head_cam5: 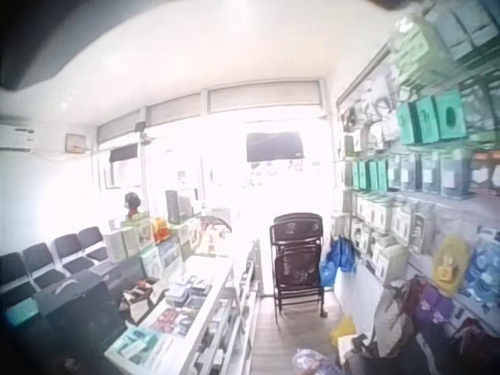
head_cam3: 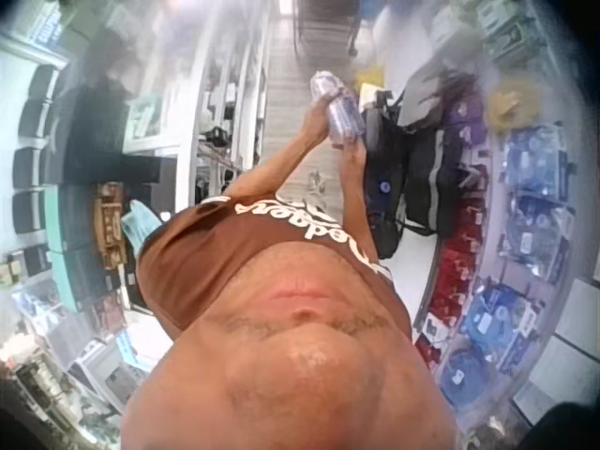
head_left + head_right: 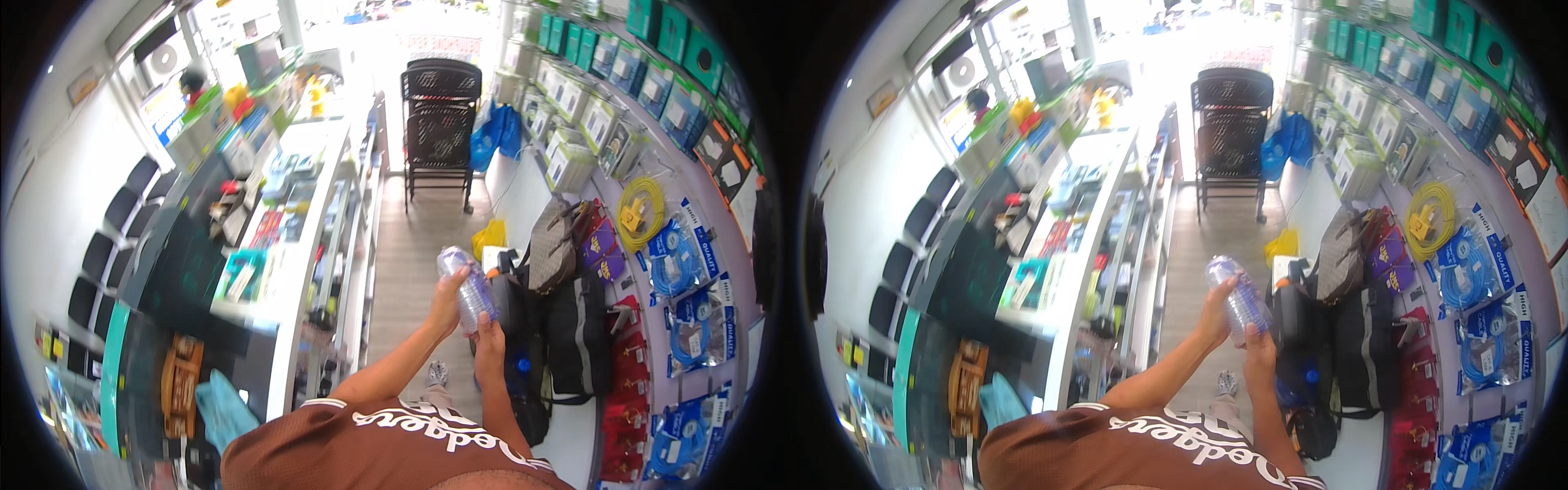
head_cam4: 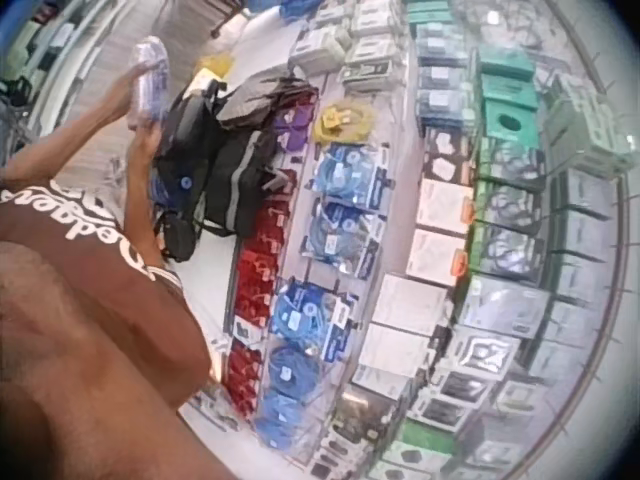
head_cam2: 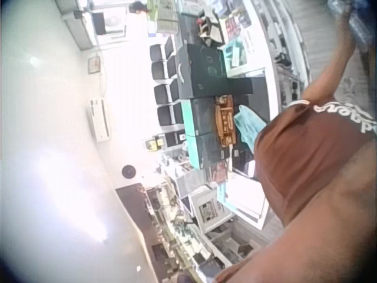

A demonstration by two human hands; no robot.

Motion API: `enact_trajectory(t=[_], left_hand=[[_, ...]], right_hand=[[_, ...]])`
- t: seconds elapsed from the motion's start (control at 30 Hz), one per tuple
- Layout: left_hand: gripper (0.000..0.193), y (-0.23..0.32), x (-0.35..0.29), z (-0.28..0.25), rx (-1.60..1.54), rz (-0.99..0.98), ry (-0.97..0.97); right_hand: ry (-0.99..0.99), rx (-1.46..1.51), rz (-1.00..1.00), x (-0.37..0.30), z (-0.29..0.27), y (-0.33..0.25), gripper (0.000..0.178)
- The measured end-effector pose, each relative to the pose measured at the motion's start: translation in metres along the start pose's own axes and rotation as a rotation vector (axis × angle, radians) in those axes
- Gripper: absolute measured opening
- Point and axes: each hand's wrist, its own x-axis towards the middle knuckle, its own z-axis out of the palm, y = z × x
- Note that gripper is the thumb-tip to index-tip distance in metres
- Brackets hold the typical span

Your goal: The person picks up a package of instant coffee and places it on the counter. They then pick up a pack of plastic cups, walk to the counter, and place them down. The person opens the cup pack, removes several cups, and places them into a plastic bag. Finally, they arrange the coffee packets on the counter.

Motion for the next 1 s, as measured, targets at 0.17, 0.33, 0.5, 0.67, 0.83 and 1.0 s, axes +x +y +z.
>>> enact_trajectory(t=[0.17,0.33,0.5,0.67,0.83,1.0], left_hand=[[0.049,0.016,0.12,-0.003,0.008,0.163,0.063],[0.053,0.063,0.233,-0.029,0.078,0.39,0.301],[0.046,0.088,0.349,-0.042,0.043,0.29,0.241],[0.037,0.108,0.489,-0.091,0.141,0.305,0.279],[0.032,0.145,0.608,-0.098,0.231,0.155,0.241],[0.075,0.148,0.717,-0.14,0.426,-0.005,0.036]], right_hand=[[-0.11,-0.259,-0.059,0.151,-0.03,0.001,0.049],[-0.246,-0.326,-0.142,0.263,0.039,-0.021,0.047],[-0.267,-0.232,-0.158,0.397,0.073,0.014,0.051],[-0.227,-0.185,-0.111,0.531,0.103,0.05,0.051],[-0.202,-0.224,0.098,0.645,0.113,0.009,0.047],[0.011,0.003,-0.065,0.754,0.084,0.035,0.032]])
